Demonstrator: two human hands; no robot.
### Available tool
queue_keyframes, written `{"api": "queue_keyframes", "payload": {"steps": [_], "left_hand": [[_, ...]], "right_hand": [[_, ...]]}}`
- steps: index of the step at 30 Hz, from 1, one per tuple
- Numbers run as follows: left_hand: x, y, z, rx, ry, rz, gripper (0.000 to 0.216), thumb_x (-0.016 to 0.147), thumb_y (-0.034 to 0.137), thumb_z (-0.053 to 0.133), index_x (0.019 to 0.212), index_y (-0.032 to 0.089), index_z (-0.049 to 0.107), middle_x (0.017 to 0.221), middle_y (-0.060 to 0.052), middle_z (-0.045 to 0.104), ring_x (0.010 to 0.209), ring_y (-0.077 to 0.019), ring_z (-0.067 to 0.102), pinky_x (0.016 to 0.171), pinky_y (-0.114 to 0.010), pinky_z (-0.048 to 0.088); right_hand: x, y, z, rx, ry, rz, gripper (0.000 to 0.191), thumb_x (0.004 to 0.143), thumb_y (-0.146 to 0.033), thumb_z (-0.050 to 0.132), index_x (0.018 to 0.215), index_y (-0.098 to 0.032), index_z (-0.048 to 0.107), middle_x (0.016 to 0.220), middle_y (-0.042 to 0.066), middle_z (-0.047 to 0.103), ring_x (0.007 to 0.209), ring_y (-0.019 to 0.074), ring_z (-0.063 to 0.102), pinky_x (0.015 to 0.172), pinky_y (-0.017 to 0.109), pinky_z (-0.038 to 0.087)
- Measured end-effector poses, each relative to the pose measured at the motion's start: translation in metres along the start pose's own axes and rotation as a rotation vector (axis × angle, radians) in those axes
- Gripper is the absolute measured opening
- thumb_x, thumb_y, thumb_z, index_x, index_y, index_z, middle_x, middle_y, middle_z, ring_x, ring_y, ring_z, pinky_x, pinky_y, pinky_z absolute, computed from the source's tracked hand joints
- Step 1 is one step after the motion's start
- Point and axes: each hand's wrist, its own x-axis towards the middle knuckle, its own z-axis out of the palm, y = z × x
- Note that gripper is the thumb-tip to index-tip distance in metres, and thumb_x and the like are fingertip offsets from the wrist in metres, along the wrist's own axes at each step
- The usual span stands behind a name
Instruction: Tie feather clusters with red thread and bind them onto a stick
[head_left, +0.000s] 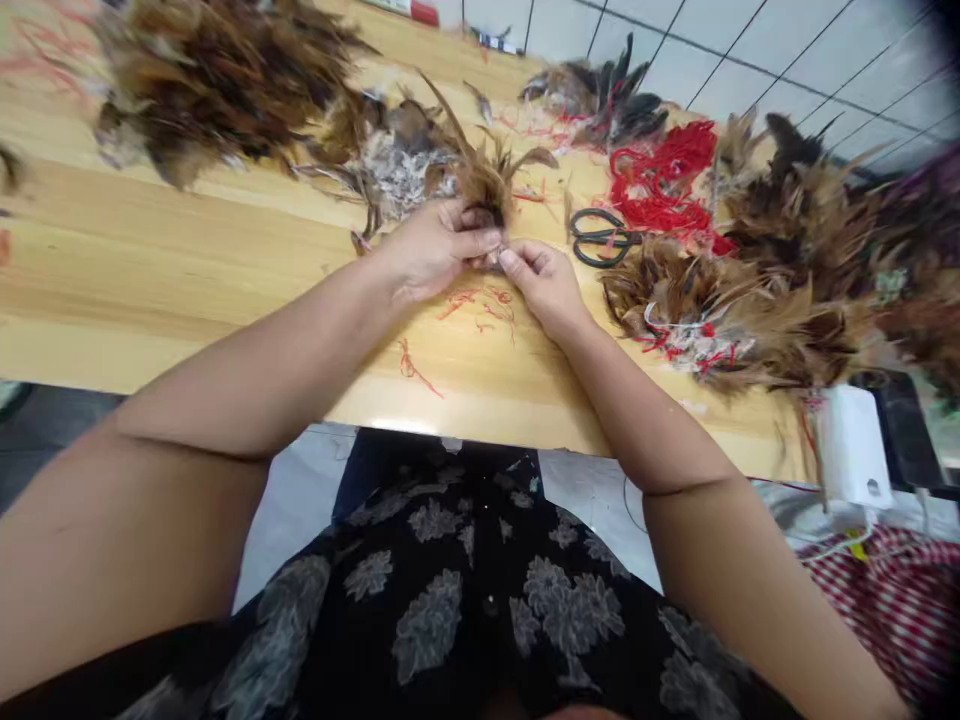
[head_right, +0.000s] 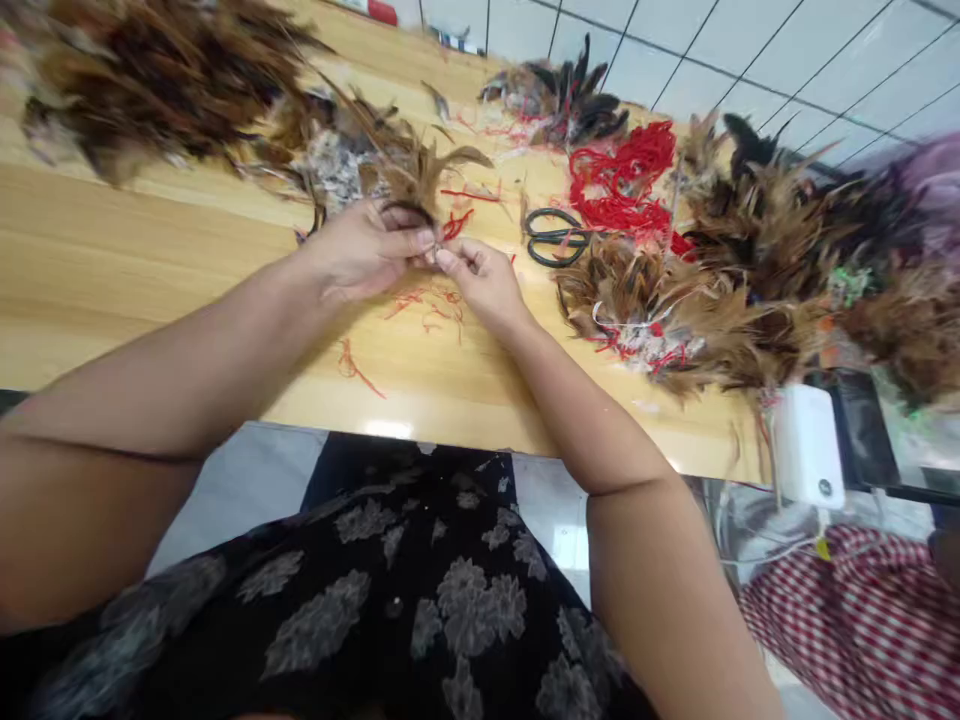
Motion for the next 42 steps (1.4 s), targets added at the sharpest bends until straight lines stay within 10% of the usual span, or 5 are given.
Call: {"api": "queue_keyframes", "payload": {"steps": [14, 23, 29, 36, 42], "left_hand": [[0.002, -0.006, 0.008, 0.052, -0.027, -0.005, 0.030, 0.086, 0.022, 0.110, 0.080, 0.022, 0.081, 0.088, -0.002, 0.078, 0.088, -0.0207, 0.070, 0.092, -0.036, 0.058], [-0.003, 0.026, -0.004, 0.230, 0.004, 0.100, 0.028, 0.092, 0.023, 0.106, 0.091, 0.023, 0.078, 0.087, 0.000, 0.079, 0.096, -0.0233, 0.072, 0.094, -0.036, 0.058], [-0.003, 0.049, -0.025, 0.469, 0.115, 0.112, 0.025, 0.085, 0.016, 0.101, 0.086, 0.032, 0.082, 0.076, -0.003, 0.070, 0.126, -0.0352, 0.067, 0.101, -0.042, 0.052], [-0.003, 0.026, -0.006, 1.021, -0.044, 0.171, 0.023, 0.080, 0.008, 0.090, 0.082, 0.028, 0.079, 0.091, -0.004, 0.068, 0.098, -0.0286, 0.064, 0.110, -0.047, 0.052], [-0.007, 0.014, -0.004, 1.176, -0.088, 0.211, 0.016, 0.092, 0.018, 0.080, 0.083, 0.029, 0.071, 0.090, -0.007, 0.070, 0.117, -0.0368, 0.071, 0.108, -0.048, 0.057]], "right_hand": [[0.005, 0.016, -0.006, -0.129, -0.002, 0.067, 0.059, 0.088, -0.077, 0.093, 0.091, -0.021, 0.075, 0.092, 0.002, 0.075, 0.106, 0.0237, 0.075, 0.101, 0.039, 0.064], [0.004, 0.014, -0.011, -0.193, 0.047, -0.020, 0.071, 0.104, -0.090, 0.061, 0.092, -0.020, 0.070, 0.097, 0.003, 0.075, 0.102, 0.0192, 0.074, 0.110, 0.044, 0.066], [0.009, 0.027, -0.021, -0.190, 0.124, 0.015, 0.077, 0.103, -0.095, 0.051, 0.096, -0.021, 0.069, 0.084, 0.000, 0.061, 0.088, 0.0152, 0.069, 0.091, 0.036, 0.067], [0.010, 0.033, -0.021, -0.188, 0.168, 0.008, 0.080, 0.099, -0.099, 0.048, 0.096, -0.022, 0.068, 0.079, -0.002, 0.054, 0.074, 0.0112, 0.059, 0.074, 0.027, 0.061], [0.007, 0.023, -0.017, -0.178, 0.168, 0.033, 0.080, 0.100, -0.099, 0.048, 0.098, -0.022, 0.068, 0.078, -0.003, 0.048, 0.073, 0.0110, 0.055, 0.076, 0.027, 0.059]]}}
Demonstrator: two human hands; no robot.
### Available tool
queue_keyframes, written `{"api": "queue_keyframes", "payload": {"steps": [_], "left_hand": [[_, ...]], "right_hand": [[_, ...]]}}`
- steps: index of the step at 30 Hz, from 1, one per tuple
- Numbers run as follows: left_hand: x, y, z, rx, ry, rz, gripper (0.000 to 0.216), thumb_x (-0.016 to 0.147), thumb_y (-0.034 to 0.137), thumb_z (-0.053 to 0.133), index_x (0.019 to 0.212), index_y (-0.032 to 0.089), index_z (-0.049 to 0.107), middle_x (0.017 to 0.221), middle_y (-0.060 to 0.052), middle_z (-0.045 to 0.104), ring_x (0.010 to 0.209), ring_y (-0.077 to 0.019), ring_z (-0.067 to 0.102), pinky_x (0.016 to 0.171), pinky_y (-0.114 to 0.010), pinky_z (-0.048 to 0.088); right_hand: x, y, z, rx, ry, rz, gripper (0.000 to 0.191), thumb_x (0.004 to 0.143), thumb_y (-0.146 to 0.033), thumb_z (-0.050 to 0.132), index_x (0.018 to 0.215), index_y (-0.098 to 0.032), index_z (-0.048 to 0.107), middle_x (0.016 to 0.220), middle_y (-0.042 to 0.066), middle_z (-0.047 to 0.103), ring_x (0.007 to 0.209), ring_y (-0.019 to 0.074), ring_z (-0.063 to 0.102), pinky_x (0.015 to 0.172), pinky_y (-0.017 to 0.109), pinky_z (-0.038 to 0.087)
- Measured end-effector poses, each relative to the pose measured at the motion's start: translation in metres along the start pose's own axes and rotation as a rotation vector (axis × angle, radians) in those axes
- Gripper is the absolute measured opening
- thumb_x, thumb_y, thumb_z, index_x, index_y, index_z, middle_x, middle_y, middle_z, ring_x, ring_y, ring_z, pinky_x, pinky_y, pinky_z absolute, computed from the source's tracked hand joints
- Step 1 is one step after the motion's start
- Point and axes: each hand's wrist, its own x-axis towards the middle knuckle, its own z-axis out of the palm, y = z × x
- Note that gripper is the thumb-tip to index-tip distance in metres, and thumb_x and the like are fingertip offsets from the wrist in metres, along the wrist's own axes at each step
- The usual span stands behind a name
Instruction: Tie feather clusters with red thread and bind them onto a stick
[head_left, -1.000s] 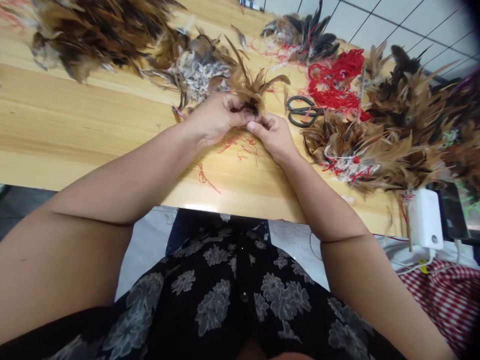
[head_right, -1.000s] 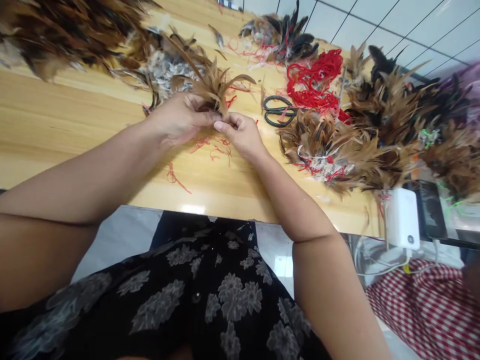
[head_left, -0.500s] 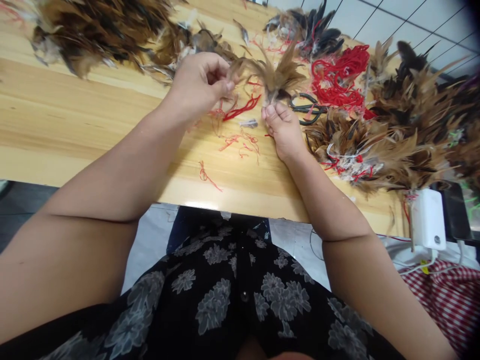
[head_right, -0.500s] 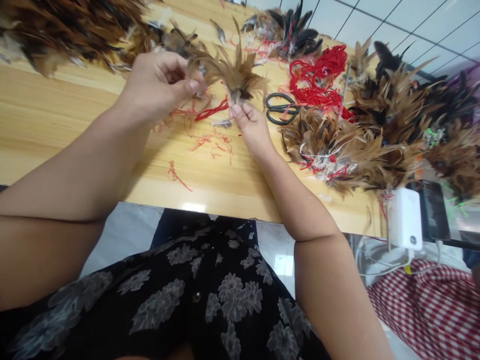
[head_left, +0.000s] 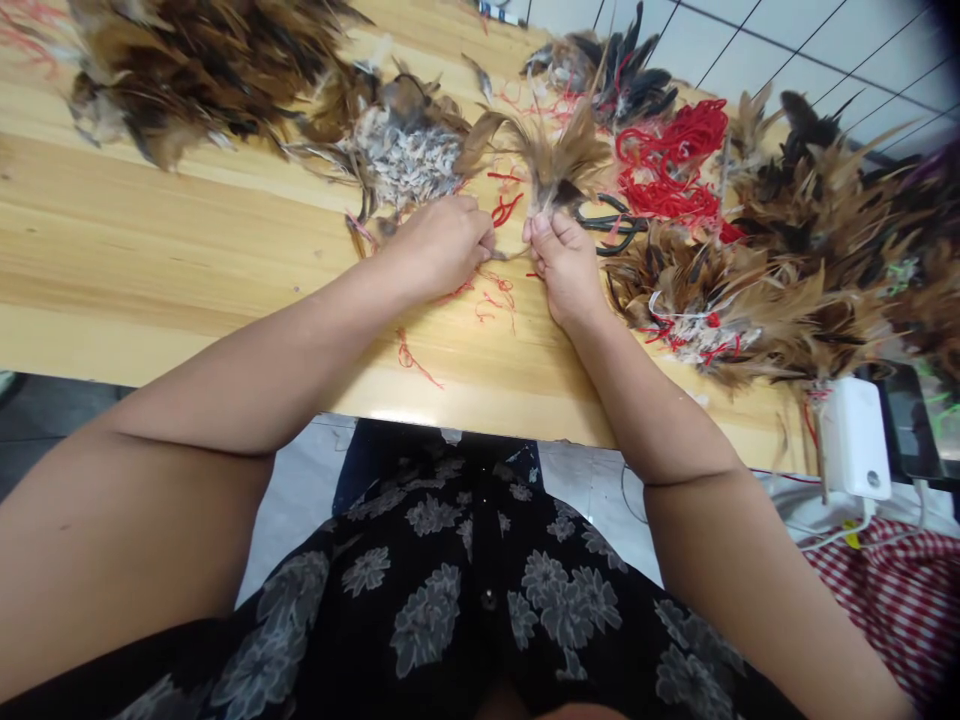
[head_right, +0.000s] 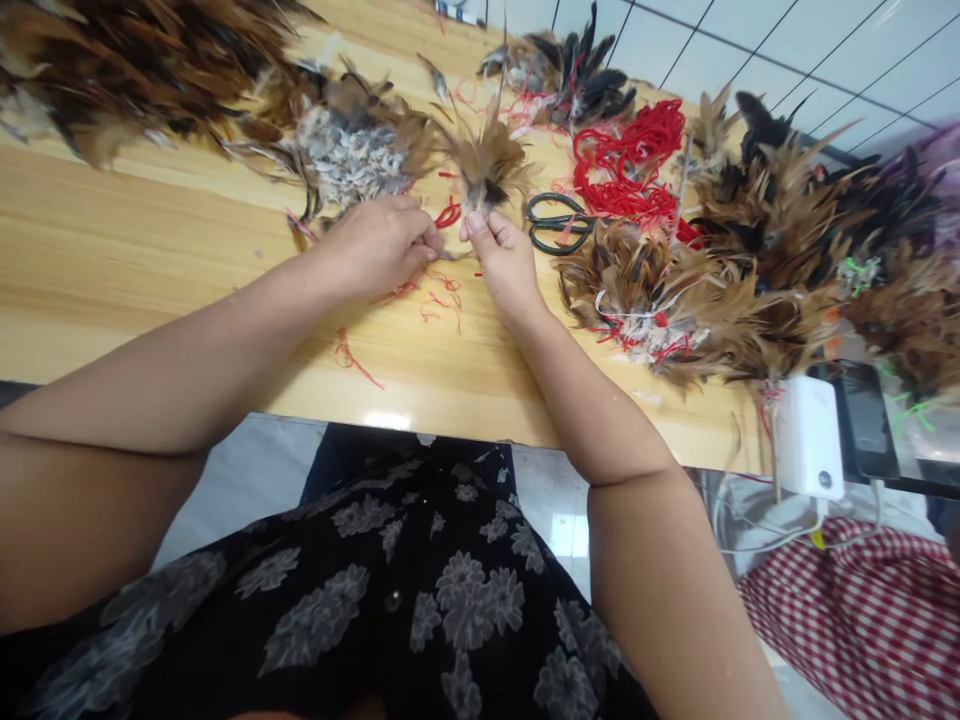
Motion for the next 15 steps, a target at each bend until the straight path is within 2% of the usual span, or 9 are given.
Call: {"api": "queue_keyframes", "payload": {"steps": [2, 4, 6, 8, 11, 15], "left_hand": [[0.000, -0.001, -0.003, 0.044, 0.012, -0.024, 0.019, 0.095, 0.016, 0.078, 0.083, 0.027, 0.068, 0.096, -0.008, 0.071, 0.117, -0.0359, 0.069, 0.113, -0.047, 0.055], [0.002, -0.004, -0.005, 0.011, 0.081, -0.058, 0.022, 0.096, 0.013, 0.079, 0.084, 0.026, 0.066, 0.098, -0.008, 0.070, 0.112, -0.0328, 0.065, 0.116, -0.047, 0.051], [0.004, -0.006, -0.006, -0.184, 0.205, -0.099, 0.024, 0.098, 0.014, 0.083, 0.086, 0.026, 0.066, 0.092, -0.005, 0.068, 0.103, -0.0288, 0.060, 0.114, -0.044, 0.048], [0.006, -0.005, -0.004, -0.510, 0.279, -0.154, 0.024, 0.100, 0.020, 0.089, 0.089, 0.027, 0.069, 0.081, -0.002, 0.067, 0.092, -0.0257, 0.057, 0.103, -0.042, 0.050], [0.005, 0.004, -0.001, -0.898, 0.192, -0.206, 0.026, 0.097, 0.028, 0.097, 0.092, 0.027, 0.072, 0.076, 0.000, 0.070, 0.080, -0.0229, 0.062, 0.088, -0.041, 0.053], [0.001, 0.020, 0.003, -1.032, 0.077, -0.235, 0.035, 0.093, 0.020, 0.102, 0.088, 0.023, 0.067, 0.080, -0.001, 0.074, 0.080, -0.0192, 0.072, 0.083, -0.035, 0.059]], "right_hand": [[-0.001, -0.001, 0.000, 0.008, 0.007, 0.014, 0.080, 0.100, -0.099, 0.049, 0.098, -0.022, 0.069, 0.077, -0.003, 0.047, 0.074, 0.0116, 0.056, 0.077, 0.028, 0.060], [-0.001, 0.000, 0.000, 0.014, 0.013, 0.027, 0.079, 0.101, -0.098, 0.051, 0.098, -0.022, 0.070, 0.077, -0.003, 0.048, 0.076, 0.0127, 0.059, 0.080, 0.030, 0.061], [-0.002, 0.000, 0.000, 0.020, 0.010, 0.034, 0.077, 0.101, -0.097, 0.054, 0.099, -0.022, 0.071, 0.079, -0.002, 0.051, 0.082, 0.0149, 0.064, 0.085, 0.033, 0.064], [-0.003, -0.002, 0.000, 0.019, 0.001, 0.038, 0.075, 0.102, -0.096, 0.056, 0.099, -0.022, 0.072, 0.081, 0.000, 0.054, 0.089, 0.0176, 0.068, 0.089, 0.035, 0.065], [-0.005, -0.008, 0.002, 0.001, 0.000, 0.055, 0.073, 0.103, -0.094, 0.057, 0.097, -0.023, 0.071, 0.082, 0.001, 0.058, 0.094, 0.0198, 0.070, 0.090, 0.036, 0.065], [-0.007, -0.019, 0.006, -0.016, 0.026, 0.076, 0.065, 0.103, -0.087, 0.068, 0.090, -0.023, 0.070, 0.083, 0.003, 0.066, 0.098, 0.0211, 0.072, 0.093, 0.036, 0.064]]}}
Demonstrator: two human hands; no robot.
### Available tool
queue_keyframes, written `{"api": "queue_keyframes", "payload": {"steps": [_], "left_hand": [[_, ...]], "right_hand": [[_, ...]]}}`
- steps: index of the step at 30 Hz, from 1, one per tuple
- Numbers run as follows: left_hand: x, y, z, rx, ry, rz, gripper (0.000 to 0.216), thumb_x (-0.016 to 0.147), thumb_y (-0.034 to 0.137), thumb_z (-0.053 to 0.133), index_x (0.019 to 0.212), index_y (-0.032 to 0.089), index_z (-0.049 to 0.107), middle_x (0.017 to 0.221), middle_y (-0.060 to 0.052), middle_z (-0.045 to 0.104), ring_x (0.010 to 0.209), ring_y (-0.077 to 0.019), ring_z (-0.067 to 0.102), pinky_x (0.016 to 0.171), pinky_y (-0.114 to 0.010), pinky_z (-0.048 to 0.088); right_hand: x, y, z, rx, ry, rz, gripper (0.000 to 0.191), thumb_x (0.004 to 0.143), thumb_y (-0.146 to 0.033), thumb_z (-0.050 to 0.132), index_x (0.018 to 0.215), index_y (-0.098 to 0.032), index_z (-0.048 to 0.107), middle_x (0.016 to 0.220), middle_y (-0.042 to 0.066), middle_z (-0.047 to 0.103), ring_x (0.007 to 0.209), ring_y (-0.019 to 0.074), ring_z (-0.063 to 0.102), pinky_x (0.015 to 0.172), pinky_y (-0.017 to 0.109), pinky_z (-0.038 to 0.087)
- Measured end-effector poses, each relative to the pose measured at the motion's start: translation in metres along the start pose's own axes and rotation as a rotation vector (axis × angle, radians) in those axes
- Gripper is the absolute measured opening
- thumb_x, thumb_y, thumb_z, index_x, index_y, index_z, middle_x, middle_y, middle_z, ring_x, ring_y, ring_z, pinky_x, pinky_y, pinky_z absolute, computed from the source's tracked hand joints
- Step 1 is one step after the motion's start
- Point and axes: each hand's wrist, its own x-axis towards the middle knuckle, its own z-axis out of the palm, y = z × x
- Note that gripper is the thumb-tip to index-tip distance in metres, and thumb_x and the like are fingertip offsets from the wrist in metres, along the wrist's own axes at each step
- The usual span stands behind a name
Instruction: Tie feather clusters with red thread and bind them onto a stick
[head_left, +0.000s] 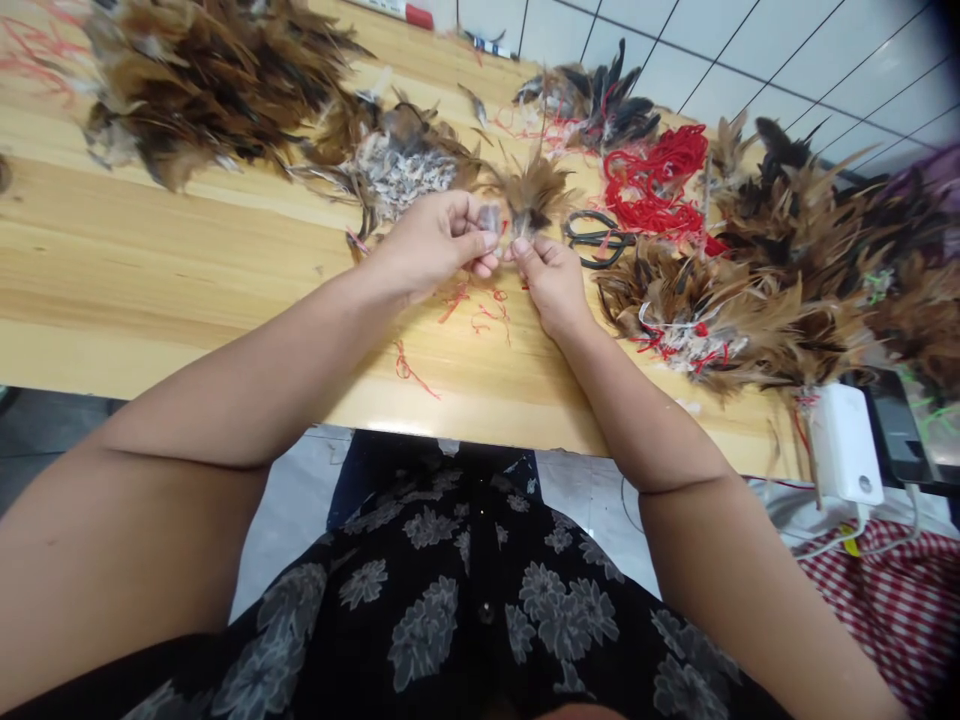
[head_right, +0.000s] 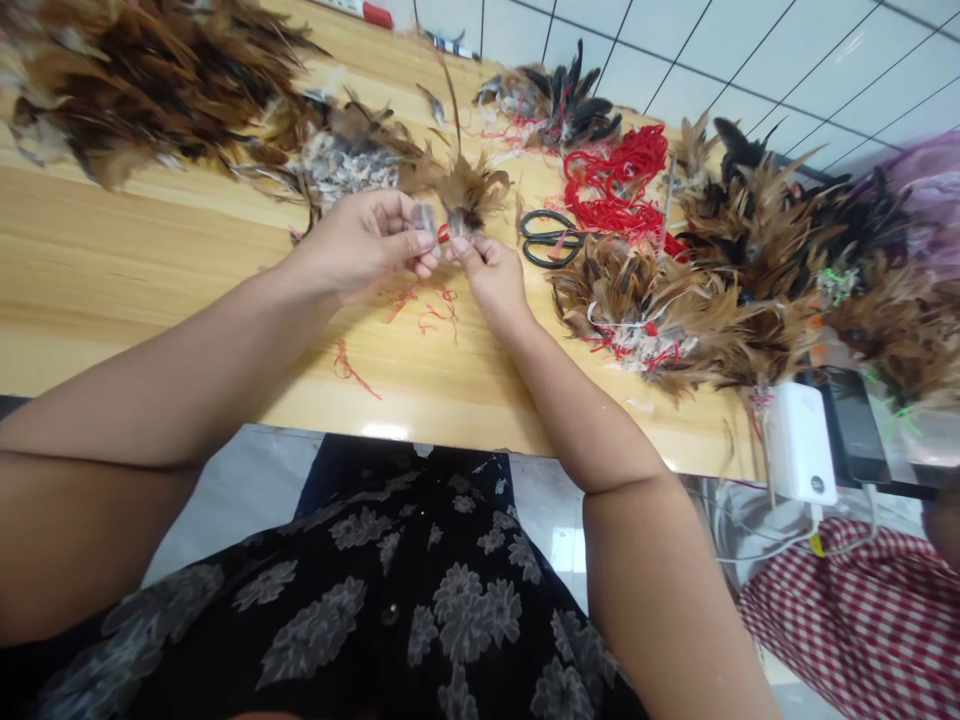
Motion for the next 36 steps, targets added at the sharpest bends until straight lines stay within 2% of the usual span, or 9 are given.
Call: {"api": "queue_keyframes", "payload": {"steps": [4, 9, 13, 19, 23, 26, 31, 36], "left_hand": [[0.001, -0.004, 0.003, -0.023, 0.061, -0.004, 0.037, 0.088, 0.003, 0.100, 0.085, 0.021, 0.067, 0.078, 0.000, 0.074, 0.072, -0.0165, 0.071, 0.072, -0.029, 0.056], [0.005, -0.013, 0.000, 0.033, 0.104, 0.066, 0.030, 0.085, -0.006, 0.087, 0.080, 0.019, 0.072, 0.079, 0.001, 0.077, 0.076, -0.0156, 0.072, 0.075, -0.025, 0.057], [0.007, -0.014, 0.000, 0.040, 0.099, 0.076, 0.034, 0.078, -0.003, 0.095, 0.080, 0.020, 0.070, 0.077, 0.002, 0.075, 0.073, -0.0166, 0.070, 0.074, -0.027, 0.056], [0.009, -0.013, -0.001, 0.003, 0.016, 0.051, 0.031, 0.083, 0.006, 0.095, 0.078, 0.023, 0.070, 0.074, 0.000, 0.075, 0.072, -0.0187, 0.069, 0.069, -0.032, 0.052], [0.009, -0.014, -0.004, -0.019, -0.087, -0.020, 0.029, 0.088, 0.016, 0.103, 0.080, 0.020, 0.075, 0.077, -0.005, 0.077, 0.076, -0.0197, 0.071, 0.071, -0.034, 0.054], [0.008, -0.012, -0.006, -0.036, -0.103, -0.057, 0.033, 0.089, 0.021, 0.106, 0.079, 0.022, 0.075, 0.076, -0.005, 0.077, 0.081, -0.0218, 0.074, 0.076, -0.037, 0.056], [0.003, -0.010, -0.005, -0.063, -0.110, -0.111, 0.040, 0.090, 0.028, 0.109, 0.083, 0.023, 0.070, 0.073, -0.002, 0.073, 0.097, -0.0276, 0.080, 0.088, -0.040, 0.058], [0.003, -0.015, -0.005, -0.031, -0.135, -0.091, 0.043, 0.084, 0.035, 0.112, 0.081, 0.024, 0.071, 0.073, -0.002, 0.071, 0.098, -0.0281, 0.077, 0.086, -0.041, 0.059]], "right_hand": [[0.000, -0.003, 0.005, 0.037, -0.033, -0.001, 0.057, 0.099, -0.078, 0.079, 0.084, -0.023, 0.069, 0.086, 0.004, 0.074, 0.099, 0.0216, 0.074, 0.097, 0.038, 0.066], [0.002, -0.006, 0.010, 0.127, -0.096, 0.041, 0.056, 0.089, -0.075, 0.092, 0.083, -0.024, 0.072, 0.086, 0.004, 0.079, 0.098, 0.0233, 0.077, 0.100, 0.041, 0.069], [0.000, -0.013, 0.008, 0.088, -0.103, 0.060, 0.056, 0.088, -0.073, 0.093, 0.081, -0.023, 0.069, 0.083, 0.003, 0.076, 0.098, 0.0232, 0.075, 0.100, 0.040, 0.067], [0.002, -0.004, 0.005, -0.032, -0.112, -0.004, 0.064, 0.097, -0.082, 0.078, 0.077, -0.024, 0.059, 0.078, 0.000, 0.063, 0.084, 0.0173, 0.060, 0.089, 0.033, 0.058], [0.001, -0.007, 0.004, -0.035, -0.197, -0.015, 0.072, 0.097, -0.091, 0.072, 0.075, -0.025, 0.055, 0.075, 0.000, 0.057, 0.081, 0.0169, 0.057, 0.083, 0.031, 0.055], [0.000, -0.015, 0.004, -0.008, -0.265, 0.001, 0.074, 0.095, -0.093, 0.073, 0.074, -0.025, 0.054, 0.073, -0.001, 0.055, 0.077, 0.0154, 0.054, 0.079, 0.030, 0.054], [-0.002, -0.021, 0.005, 0.052, -0.317, 0.014, 0.074, 0.093, -0.091, 0.078, 0.072, -0.024, 0.056, 0.074, 0.000, 0.061, 0.075, 0.0139, 0.056, 0.075, 0.029, 0.054], [-0.005, -0.028, 0.007, 0.093, -0.303, 0.049, 0.067, 0.090, -0.084, 0.087, 0.075, -0.023, 0.064, 0.081, 0.002, 0.072, 0.081, 0.0156, 0.065, 0.081, 0.029, 0.059]]}}
